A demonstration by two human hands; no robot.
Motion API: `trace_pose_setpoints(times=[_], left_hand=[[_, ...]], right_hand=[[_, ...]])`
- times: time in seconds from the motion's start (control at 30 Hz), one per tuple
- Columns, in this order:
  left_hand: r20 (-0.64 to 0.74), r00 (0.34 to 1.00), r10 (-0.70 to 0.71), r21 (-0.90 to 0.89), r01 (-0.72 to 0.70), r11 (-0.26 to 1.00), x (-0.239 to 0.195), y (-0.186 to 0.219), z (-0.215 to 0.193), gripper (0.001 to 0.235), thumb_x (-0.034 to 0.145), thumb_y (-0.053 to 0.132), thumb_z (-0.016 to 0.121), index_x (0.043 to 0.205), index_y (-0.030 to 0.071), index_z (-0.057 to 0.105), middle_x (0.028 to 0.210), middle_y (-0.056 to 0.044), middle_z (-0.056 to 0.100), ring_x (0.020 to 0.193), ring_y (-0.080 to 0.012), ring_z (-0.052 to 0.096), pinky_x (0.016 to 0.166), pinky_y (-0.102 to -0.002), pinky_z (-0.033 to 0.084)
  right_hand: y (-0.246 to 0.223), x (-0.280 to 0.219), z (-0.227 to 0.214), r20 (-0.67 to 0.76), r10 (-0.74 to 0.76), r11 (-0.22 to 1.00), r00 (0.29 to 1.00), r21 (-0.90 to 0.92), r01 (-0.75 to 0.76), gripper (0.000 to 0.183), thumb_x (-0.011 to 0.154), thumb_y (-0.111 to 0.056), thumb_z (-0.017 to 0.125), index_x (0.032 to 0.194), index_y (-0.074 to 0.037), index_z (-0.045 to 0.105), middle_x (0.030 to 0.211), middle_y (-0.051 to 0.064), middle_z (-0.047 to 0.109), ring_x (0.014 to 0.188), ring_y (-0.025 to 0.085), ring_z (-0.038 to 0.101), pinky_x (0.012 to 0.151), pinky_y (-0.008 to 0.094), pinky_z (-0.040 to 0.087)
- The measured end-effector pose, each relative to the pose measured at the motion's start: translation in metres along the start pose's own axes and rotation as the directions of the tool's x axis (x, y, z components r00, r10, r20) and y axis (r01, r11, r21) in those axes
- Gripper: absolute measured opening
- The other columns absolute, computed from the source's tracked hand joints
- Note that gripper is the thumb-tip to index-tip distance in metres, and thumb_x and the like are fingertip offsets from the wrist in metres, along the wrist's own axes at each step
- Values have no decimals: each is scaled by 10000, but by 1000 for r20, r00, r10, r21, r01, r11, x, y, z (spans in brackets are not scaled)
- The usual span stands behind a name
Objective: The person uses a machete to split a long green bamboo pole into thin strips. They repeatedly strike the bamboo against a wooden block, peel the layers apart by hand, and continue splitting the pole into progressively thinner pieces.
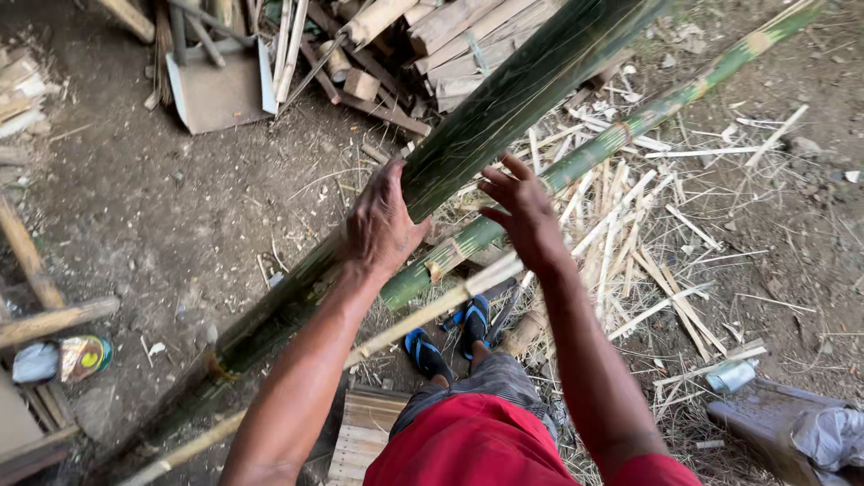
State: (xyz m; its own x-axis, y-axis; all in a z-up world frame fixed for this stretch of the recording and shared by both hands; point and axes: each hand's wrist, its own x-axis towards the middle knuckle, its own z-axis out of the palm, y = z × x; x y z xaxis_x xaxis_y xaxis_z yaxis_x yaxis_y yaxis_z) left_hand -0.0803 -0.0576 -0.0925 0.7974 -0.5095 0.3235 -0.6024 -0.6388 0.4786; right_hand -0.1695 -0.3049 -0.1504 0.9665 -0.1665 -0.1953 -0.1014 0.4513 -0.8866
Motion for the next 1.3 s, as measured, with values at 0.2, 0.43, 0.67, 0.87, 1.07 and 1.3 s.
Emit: trace_pose_setpoints(times=[0.2,0.43,0.67,0.87,1.07,1.3], left_hand=[[169,948,270,-87,-259,962,-14,-11,34,1283,702,848,669,1504,-60,245,1439,-340,481,1304,-446,555,1074,-555,486],[534,830,-162,-372,402,836,13,-11,55,1092,802,908,320,1560,123,351,1465,-216,534,1247,-372,599,973,-545,485],[282,928,-243,-363,337,869,1,-8,83,1107,706,940,428,1390,71,444,1146,-200,666,1032,-316,706,795,-433,598],[286,956,71,-190,-16,982,-1,-18,80,1219,749,784,674,1572,26,191,1406,-332,468,1205,-438,569,804,-452,604],[410,912,16,-124,38,992,16,-14,63,1244,723,316,872,1613,22,53,1497,-331,414,1260,-436,555,860,-507,585],[309,948,-83,-234,161,959,37,-12,-85,833,847,55,698,1561,35,270,1303,-227,560,1005,-287,695,748,-419,676]], right_hand=[[-17,17,113,-559,-198,955,805,74,286,622,880,-317,821,1298,22,510,1188,194,653,1092,296,637,963,454,547],[15,13,88,-656,-200,879,728,208,429,572,841,-245,864,1237,34,559,1139,152,702,984,243,699,865,374,608],[22,7,84,-723,-277,948,633,-96,304,702,817,-110,833,1331,106,407,1086,149,605,905,197,665,797,341,611],[15,-27,89,-675,-217,948,706,26,316,613,761,53,638,1308,-5,368,847,62,501,661,145,493,544,292,467],[33,-41,49,-522,-222,936,823,121,330,443,805,26,657,1149,-33,385,890,75,484,738,167,555,643,291,573],[127,-72,-76,-586,-106,871,804,335,359,276,839,-49,572,1063,-112,424,808,34,467,667,174,497,635,352,503]])
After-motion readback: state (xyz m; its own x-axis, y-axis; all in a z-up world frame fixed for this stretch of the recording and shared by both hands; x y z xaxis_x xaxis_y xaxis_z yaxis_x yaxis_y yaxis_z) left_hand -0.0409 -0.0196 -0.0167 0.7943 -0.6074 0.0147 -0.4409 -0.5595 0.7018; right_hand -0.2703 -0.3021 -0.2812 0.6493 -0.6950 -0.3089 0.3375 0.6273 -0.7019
